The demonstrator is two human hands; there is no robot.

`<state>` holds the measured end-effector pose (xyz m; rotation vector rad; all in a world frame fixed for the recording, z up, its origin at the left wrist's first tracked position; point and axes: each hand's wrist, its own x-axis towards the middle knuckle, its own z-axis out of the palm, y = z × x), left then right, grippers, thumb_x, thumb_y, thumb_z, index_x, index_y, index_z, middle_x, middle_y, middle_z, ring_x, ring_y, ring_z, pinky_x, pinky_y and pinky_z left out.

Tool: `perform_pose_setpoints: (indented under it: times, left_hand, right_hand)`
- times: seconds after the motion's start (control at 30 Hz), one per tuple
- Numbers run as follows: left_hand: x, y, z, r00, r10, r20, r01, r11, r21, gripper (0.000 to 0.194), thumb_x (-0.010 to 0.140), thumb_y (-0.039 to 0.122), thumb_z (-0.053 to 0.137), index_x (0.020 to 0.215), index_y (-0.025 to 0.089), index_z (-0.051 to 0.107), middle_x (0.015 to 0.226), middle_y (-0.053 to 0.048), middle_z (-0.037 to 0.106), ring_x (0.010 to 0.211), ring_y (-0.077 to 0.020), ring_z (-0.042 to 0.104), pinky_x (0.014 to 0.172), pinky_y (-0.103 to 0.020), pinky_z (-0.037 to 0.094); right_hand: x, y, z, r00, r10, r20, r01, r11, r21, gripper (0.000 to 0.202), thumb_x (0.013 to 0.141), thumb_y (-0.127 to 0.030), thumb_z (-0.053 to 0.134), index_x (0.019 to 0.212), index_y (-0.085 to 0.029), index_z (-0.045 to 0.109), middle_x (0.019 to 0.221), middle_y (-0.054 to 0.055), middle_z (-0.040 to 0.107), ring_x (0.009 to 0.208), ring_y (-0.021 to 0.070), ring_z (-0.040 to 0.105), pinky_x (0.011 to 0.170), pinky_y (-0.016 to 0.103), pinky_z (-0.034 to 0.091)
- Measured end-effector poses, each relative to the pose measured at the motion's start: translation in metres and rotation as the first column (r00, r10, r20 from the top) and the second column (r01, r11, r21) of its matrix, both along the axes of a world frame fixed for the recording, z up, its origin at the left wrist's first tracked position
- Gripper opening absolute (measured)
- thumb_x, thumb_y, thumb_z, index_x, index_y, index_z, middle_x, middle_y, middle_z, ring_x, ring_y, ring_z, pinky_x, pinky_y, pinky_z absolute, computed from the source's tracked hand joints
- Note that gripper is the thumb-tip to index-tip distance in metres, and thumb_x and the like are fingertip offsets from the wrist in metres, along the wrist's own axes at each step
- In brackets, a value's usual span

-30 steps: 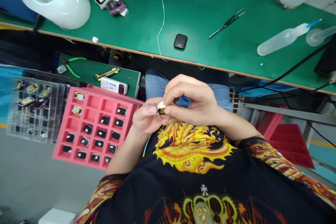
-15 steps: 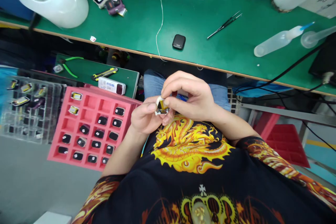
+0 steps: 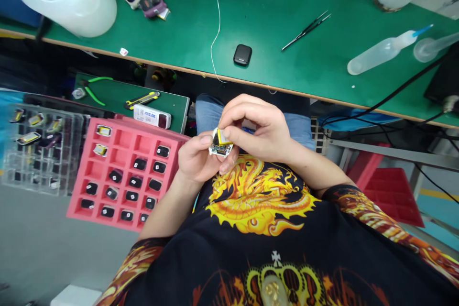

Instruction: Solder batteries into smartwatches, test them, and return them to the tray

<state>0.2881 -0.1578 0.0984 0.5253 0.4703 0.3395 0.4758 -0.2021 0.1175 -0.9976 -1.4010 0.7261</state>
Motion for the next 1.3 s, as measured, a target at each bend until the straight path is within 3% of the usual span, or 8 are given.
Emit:
perform_pose_setpoints:
  times: [0.23,0.43,0.63,0.83,1.0,1.17,1.3]
  left_hand:
    - [0.003,0.0,0.0,0.995,-0.038,0.09,0.048,0.992,-0.117,0.035,0.09,0.048,0.077,0.094,0.014,0.077,0.066,-0.008,0.07,0.045,-0.0173,0.06,0.042,-0.027,0.051]
    - [0.004,0.0,-0.002,0.991,-0.057,0.122,0.081,0.976,-0.202,0.036,0.092,0.049,0.076,0.093,0.012,0.078,0.07,-0.009,0.073,0.045,-0.0153,0.06,0.042,-0.024,0.049]
    - [0.004,0.006,-0.004,0.994,0.11,0.015,-0.11,0.993,-0.04,0.034,0.092,0.041,0.079,0.101,0.009,0.082,0.079,-0.012,0.078,0.058,-0.0189,0.07,0.054,-0.028,0.057]
    - [0.007,0.012,-0.004,0.992,0.114,-0.045,-0.107,0.985,0.137,0.032,0.094,0.039,0.078,0.1,0.007,0.081,0.07,-0.01,0.074,0.061,-0.0215,0.072,0.06,-0.03,0.06]
    - [0.009,0.012,-0.006,0.984,0.167,-0.055,-0.157,0.977,0.147,0.025,0.096,0.036,0.078,0.095,0.012,0.08,0.076,-0.008,0.075,0.065,-0.0196,0.073,0.065,-0.029,0.062]
    - [0.008,0.01,-0.008,0.986,0.152,-0.068,-0.14,0.977,0.159,0.026,0.096,0.037,0.078,0.101,0.012,0.08,0.079,-0.009,0.077,0.068,-0.0214,0.074,0.066,-0.031,0.063]
    - [0.007,0.007,-0.012,0.982,0.169,-0.08,-0.163,0.983,0.086,0.023,0.095,0.037,0.078,0.097,0.015,0.079,0.079,-0.008,0.076,0.07,-0.0209,0.075,0.068,-0.031,0.063]
  right_hand:
    - [0.0,-0.002,0.0,0.998,-0.006,-0.055,0.005,1.0,-0.027,0.012,0.102,-0.023,0.07,0.092,-0.017,0.072,0.094,0.003,0.072,0.084,0.0116,0.067,0.072,0.025,0.056]
    - [0.001,-0.002,-0.002,0.998,-0.059,-0.006,0.059,0.997,-0.046,0.007,0.101,-0.022,0.071,0.095,-0.017,0.073,0.096,0.003,0.072,0.084,0.0122,0.067,0.072,0.026,0.056]
    - [0.009,-0.002,-0.002,0.987,-0.094,0.128,0.088,0.995,0.052,0.007,0.098,-0.019,0.073,0.104,-0.02,0.074,0.102,0.006,0.075,0.096,0.0166,0.072,0.084,0.032,0.061]
    - [0.009,-0.005,-0.004,0.976,-0.136,0.17,0.124,0.989,0.076,0.012,0.09,-0.013,0.073,0.095,-0.022,0.066,0.107,0.007,0.072,0.104,0.0201,0.07,0.092,0.038,0.059]
    - [0.01,-0.006,-0.01,0.968,-0.093,0.234,0.065,0.99,0.124,0.014,0.093,-0.017,0.073,0.089,-0.023,0.062,0.097,0.004,0.072,0.109,0.023,0.068,0.101,0.045,0.057]
    - [0.012,-0.006,-0.015,0.93,-0.122,0.346,0.075,0.986,0.146,0.005,0.099,-0.018,0.069,0.097,-0.022,0.07,0.097,0.006,0.074,0.107,0.0236,0.069,0.101,0.046,0.058]
    - [0.01,-0.005,-0.017,0.933,-0.178,0.313,0.129,0.977,0.171,0.009,0.101,-0.019,0.067,0.095,-0.022,0.074,0.095,0.006,0.073,0.108,0.0237,0.07,0.099,0.044,0.059]
